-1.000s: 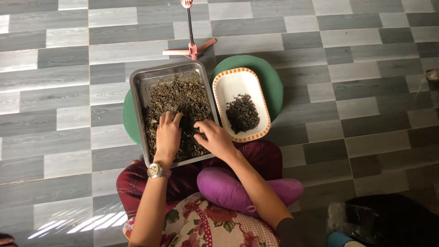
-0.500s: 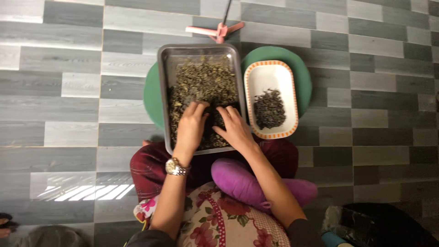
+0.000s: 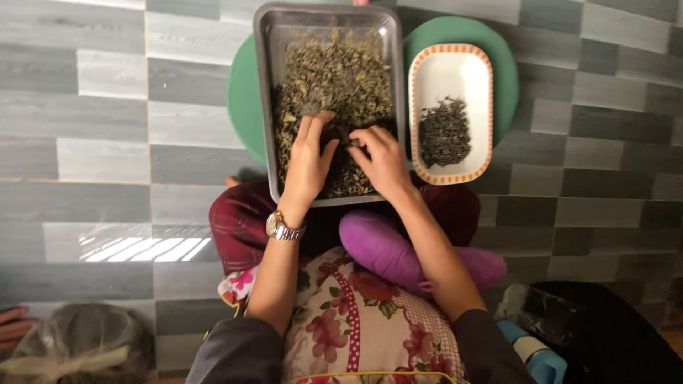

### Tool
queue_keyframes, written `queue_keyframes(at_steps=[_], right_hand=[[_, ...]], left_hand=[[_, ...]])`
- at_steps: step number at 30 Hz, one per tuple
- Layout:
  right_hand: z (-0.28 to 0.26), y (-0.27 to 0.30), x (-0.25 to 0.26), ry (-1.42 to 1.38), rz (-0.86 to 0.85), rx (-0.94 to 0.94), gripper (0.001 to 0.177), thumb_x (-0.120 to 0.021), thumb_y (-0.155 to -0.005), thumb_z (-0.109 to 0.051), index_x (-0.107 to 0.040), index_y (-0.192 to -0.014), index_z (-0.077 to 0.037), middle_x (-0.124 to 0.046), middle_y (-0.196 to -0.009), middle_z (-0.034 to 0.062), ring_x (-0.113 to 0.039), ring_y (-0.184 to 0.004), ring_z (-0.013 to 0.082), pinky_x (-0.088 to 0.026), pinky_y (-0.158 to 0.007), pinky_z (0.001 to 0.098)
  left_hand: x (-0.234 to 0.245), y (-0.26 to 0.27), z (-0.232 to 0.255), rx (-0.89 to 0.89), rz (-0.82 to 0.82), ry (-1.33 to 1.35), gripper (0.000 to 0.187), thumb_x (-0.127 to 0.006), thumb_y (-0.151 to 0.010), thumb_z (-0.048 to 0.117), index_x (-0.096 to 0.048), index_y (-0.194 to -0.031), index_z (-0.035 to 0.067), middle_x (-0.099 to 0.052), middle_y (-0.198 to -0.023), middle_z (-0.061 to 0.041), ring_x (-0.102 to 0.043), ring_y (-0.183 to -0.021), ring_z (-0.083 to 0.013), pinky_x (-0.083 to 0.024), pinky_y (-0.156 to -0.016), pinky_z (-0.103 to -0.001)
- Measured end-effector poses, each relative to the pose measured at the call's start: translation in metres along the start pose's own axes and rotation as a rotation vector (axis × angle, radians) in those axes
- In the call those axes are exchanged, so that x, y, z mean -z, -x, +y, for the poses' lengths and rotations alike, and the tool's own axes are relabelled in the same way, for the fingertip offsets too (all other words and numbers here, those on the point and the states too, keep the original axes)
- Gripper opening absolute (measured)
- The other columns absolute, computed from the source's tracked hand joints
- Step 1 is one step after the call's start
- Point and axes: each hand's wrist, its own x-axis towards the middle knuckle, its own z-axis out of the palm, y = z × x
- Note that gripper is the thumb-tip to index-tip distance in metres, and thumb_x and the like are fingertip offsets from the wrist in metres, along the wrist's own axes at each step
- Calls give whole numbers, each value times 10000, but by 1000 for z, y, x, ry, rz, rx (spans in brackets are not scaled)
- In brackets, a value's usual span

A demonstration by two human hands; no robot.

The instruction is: Manually sorting dried tea leaves by removing stems and debris and placing cleaned leaves onto a separate plate.

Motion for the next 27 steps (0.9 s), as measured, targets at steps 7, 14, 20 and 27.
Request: queue_keyframes(at_steps=[7, 14, 20, 27], right_hand=[[8, 8, 10, 17, 87, 88, 257, -764, -929, -79, -685, -1171, -48, -676, -1037, 84, -680, -957, 257, -565, -826, 378], [9, 9, 11, 96, 82, 97, 194, -799, -937, -107, -702, -1104, -95, -633, -1054, 82, -652, -975, 243, -557, -828, 370], [6, 1, 0, 110, 31, 85, 350, -827, -856, -154, -674, -1137, -13, -629, -1015, 81, -645, -957, 243, -554, -818, 377], [22, 3, -10, 139, 61, 80, 148, -796, -910, -94, -689, -1007, -61, -666, -953, 49, -658, -917, 214, -562, -804, 355]], left_hand=[[1, -2, -2, -6, -28, 43, 436, -732, -886, -35, -564, -1287, -5, -603, -1234, -182, -639, -1180, -383, -529, -1001, -408], [-6, 3, -12, -52, -50, -109, 371, -742, -870, -21, -592, -1209, -24, -598, -1235, -182, -618, -1152, -401, -523, -980, -432], [-16, 5, -19, -65, -24, -267, 313, -745, -877, 32, -608, -1153, -22, -592, -1188, -162, -624, -1113, -370, -523, -937, -432], [-14, 2, -18, -69, -24, -265, 173, -708, -923, 37, -636, -1076, 2, -629, -1102, -123, -650, -1041, -338, -540, -889, -426]])
